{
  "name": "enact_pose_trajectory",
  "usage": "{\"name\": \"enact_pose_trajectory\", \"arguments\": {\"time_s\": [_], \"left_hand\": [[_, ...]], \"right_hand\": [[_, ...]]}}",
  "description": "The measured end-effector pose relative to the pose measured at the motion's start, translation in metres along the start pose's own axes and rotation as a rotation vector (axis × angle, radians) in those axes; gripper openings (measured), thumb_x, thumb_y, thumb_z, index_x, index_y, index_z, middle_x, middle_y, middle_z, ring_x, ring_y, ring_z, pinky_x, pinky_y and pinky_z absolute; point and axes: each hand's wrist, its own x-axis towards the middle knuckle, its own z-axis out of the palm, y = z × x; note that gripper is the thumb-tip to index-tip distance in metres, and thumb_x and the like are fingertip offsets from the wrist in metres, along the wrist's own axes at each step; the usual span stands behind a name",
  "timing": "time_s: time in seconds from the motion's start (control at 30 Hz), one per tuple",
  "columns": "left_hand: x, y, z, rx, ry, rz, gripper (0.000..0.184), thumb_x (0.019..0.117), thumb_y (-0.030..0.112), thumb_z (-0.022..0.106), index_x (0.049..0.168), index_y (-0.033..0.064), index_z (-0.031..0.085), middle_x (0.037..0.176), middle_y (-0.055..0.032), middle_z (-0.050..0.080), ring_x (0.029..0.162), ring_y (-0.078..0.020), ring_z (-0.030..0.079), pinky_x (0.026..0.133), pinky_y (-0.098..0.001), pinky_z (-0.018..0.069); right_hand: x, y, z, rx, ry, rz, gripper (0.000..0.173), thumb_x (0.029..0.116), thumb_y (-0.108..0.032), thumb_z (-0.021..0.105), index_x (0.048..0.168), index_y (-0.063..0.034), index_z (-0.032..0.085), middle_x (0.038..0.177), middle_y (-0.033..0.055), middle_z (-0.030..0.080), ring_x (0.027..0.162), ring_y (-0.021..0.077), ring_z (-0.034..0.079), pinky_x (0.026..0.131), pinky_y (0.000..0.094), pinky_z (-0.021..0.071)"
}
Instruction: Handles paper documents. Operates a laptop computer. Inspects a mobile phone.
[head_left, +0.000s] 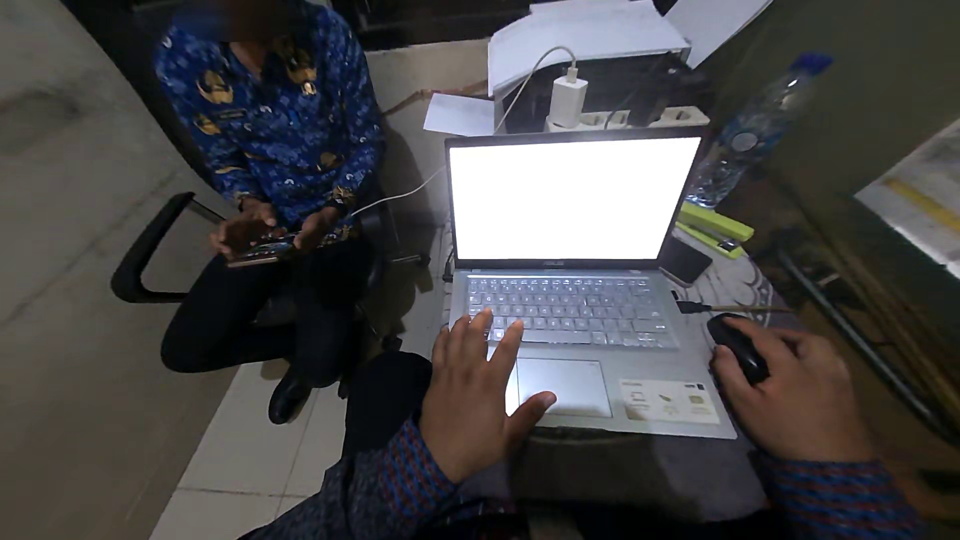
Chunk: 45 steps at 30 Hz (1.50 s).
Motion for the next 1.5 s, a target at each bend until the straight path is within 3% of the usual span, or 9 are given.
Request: {"name": "enact_pose_trajectory", "arguments": {"time_s": [0.6, 0.93, 1.5], "left_hand": [[-0.0007, 0.0005, -0.0009, -0.003, -0.020, -0.017, 0.087, 0.0871, 0.087, 0.036, 0.153, 0.0312, 0.048, 0.154, -0.0161, 0.046, 0.142, -0.0389, 0.043, 0.112, -0.0642, 0.0376], [0.0000, 0.0002, -0.0019, -0.014, -0.019, -0.015, 0.088, 0.0865, 0.087, 0.038, 0.153, 0.0307, 0.049, 0.154, -0.0164, 0.047, 0.141, -0.0390, 0.044, 0.111, -0.0643, 0.0382], [0.0003, 0.0010, -0.0016, -0.007, -0.022, -0.017, 0.088, 0.0866, 0.087, 0.037, 0.153, 0.0310, 0.047, 0.155, -0.0164, 0.046, 0.141, -0.0393, 0.044, 0.111, -0.0647, 0.0376]], "right_hand": [[0.0005, -0.0006, -0.0009, 0.039, 0.017, -0.023, 0.055, 0.0950, -0.050, 0.054, 0.136, -0.0147, 0.065, 0.127, 0.0321, 0.059, 0.112, 0.0516, 0.059, 0.091, 0.0672, 0.0476], [-0.0006, 0.0005, 0.0003, 0.008, 0.004, -0.023, 0.051, 0.0882, -0.045, 0.055, 0.126, -0.0155, 0.071, 0.119, 0.0324, 0.060, 0.105, 0.0515, 0.059, 0.084, 0.0676, 0.0478], [-0.0005, -0.0009, 0.0004, 0.019, 0.025, -0.027, 0.048, 0.0899, -0.044, 0.055, 0.125, -0.0163, 0.072, 0.119, 0.0314, 0.060, 0.104, 0.0505, 0.059, 0.083, 0.0659, 0.0479]]}}
